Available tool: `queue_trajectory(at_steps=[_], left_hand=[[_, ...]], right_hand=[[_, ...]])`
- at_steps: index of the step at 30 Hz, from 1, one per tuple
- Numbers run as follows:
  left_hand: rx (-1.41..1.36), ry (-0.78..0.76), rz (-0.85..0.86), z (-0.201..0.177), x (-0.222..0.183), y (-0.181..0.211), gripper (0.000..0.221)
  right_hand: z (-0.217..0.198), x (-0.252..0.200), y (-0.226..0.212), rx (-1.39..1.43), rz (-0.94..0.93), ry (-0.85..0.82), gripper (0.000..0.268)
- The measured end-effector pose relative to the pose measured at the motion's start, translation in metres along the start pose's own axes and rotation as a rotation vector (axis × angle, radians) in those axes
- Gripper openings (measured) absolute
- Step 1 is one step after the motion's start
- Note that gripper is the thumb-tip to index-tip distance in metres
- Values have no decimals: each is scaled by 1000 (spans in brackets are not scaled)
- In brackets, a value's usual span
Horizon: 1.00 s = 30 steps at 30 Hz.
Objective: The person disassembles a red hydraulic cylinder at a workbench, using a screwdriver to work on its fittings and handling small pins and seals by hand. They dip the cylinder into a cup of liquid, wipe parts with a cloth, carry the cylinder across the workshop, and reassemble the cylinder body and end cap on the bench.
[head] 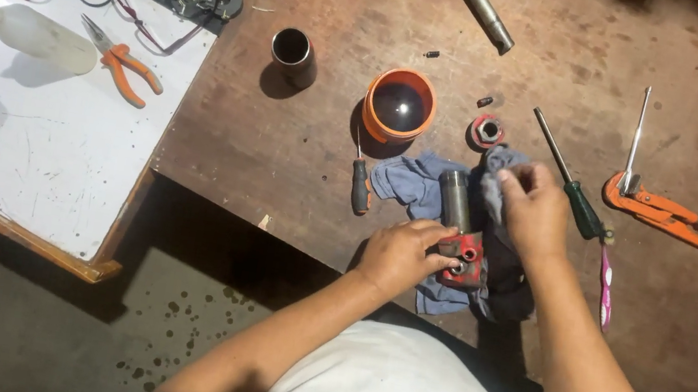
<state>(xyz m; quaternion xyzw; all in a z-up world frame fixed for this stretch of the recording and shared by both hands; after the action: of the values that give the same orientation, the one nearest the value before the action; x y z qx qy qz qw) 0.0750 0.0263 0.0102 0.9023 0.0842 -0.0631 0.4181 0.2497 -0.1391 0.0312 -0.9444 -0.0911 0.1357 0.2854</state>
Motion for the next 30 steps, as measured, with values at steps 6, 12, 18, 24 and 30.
queue_trajectory(at_steps=[6, 12, 18, 24, 30], left_hand=[[1, -11, 14, -3, 7, -5, 58], [39, -28, 25, -13, -6, 5, 58], [52, -157, -69, -27, -3, 18, 63], [-18, -374, -295, -68, -2, 50, 84], [-532, -504, -622, -10, 4, 36, 80]], right_hand=[[25, 6, -67, -181, -172, -149, 40], [-4, 24, -48, 60, 22, -42, 36], [-16, -27, 4, -176, 27, -299, 35], [-32, -65, -10, 116, 116, -263, 32], [-7, -41, -1, -73, -22, -432, 37]])
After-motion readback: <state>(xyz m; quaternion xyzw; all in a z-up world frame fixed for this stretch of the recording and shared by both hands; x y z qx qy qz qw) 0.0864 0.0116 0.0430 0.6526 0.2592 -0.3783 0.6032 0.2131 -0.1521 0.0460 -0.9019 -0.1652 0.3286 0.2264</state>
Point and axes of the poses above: each hand's wrist, its own x-axis towards the middle knuckle, its own z-axis out of the palm, y = z × x, the point moved 7 cm from there along x, towards the middle knuckle, and after that the axes turned 1 degree about -z, right-handed, at the moved point
